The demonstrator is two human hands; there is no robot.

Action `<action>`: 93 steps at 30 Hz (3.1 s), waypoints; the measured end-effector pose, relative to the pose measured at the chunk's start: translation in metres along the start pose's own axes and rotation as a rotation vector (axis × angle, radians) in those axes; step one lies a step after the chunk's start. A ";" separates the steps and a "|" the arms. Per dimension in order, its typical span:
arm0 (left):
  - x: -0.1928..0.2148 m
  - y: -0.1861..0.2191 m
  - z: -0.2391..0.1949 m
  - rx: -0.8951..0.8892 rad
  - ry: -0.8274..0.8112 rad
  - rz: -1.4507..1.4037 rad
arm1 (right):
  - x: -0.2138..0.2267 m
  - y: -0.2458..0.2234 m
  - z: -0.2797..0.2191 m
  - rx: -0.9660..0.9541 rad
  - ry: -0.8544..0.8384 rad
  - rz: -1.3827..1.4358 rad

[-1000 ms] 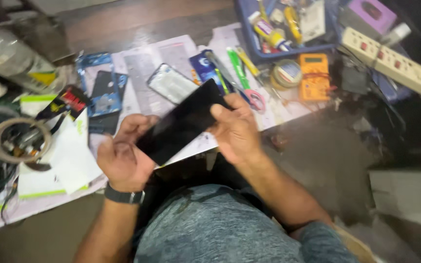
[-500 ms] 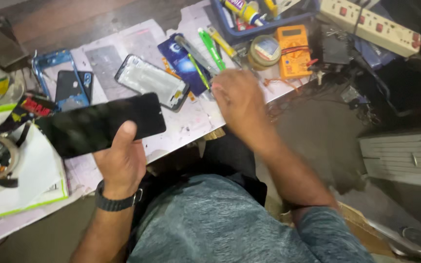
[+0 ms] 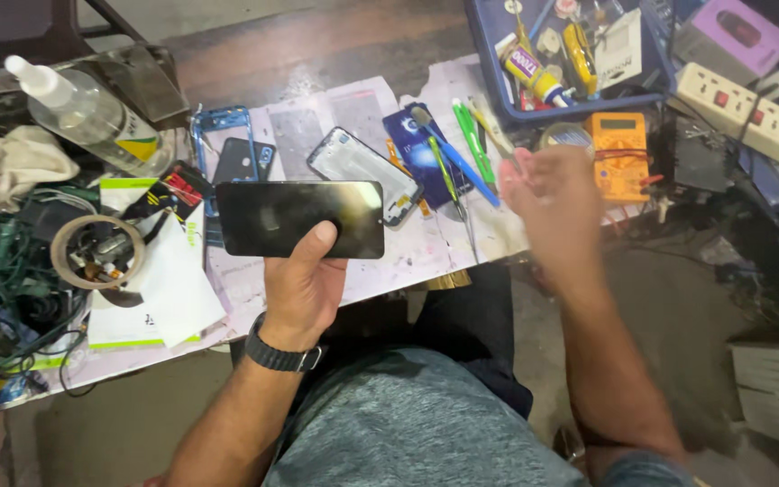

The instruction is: The person applies adhesive tape to a smartphone screen, cuts the excess with scissors, and repeatedly peels off protective films from the screen. The person handles the screen and a phone frame on a cluttered workbench.

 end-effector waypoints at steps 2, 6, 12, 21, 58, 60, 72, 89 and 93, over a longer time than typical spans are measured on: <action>-0.004 0.002 0.001 0.021 -0.010 -0.031 | -0.006 0.005 -0.006 -0.134 -0.014 0.423; -0.016 0.009 0.008 0.013 -0.016 -0.070 | -0.064 -0.011 -0.067 -0.334 -0.232 0.757; -0.022 0.010 0.011 -0.001 0.000 -0.067 | -0.117 -0.022 -0.113 -0.348 -0.433 0.813; -0.021 0.004 0.004 -0.005 -0.037 0.002 | -0.112 -0.049 -0.099 -0.079 -0.381 0.763; 0.006 0.020 0.009 0.133 -0.102 0.104 | -0.067 -0.054 -0.092 0.104 -0.535 0.269; 0.007 0.019 0.008 0.148 -0.098 0.110 | -0.067 -0.058 -0.089 0.126 -0.518 0.242; 0.019 0.017 0.008 0.158 -0.123 0.058 | -0.042 -0.038 -0.059 -0.161 -0.346 0.090; -0.009 -0.004 -0.003 0.286 -0.209 -0.199 | -0.058 -0.033 -0.015 0.033 -0.487 -0.056; -0.012 -0.016 -0.006 0.347 -0.241 -0.214 | -0.111 -0.026 -0.054 -0.302 -0.504 0.886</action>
Point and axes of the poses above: each hand's wrist, its own z-axis towards the middle knuckle, its own x-axis out of the back of the hand, y = z × x, the point moved 9 cm from there along z, towards the middle knuckle, and after that the axes turned 12 degrees about z, right-handed, at the moved point
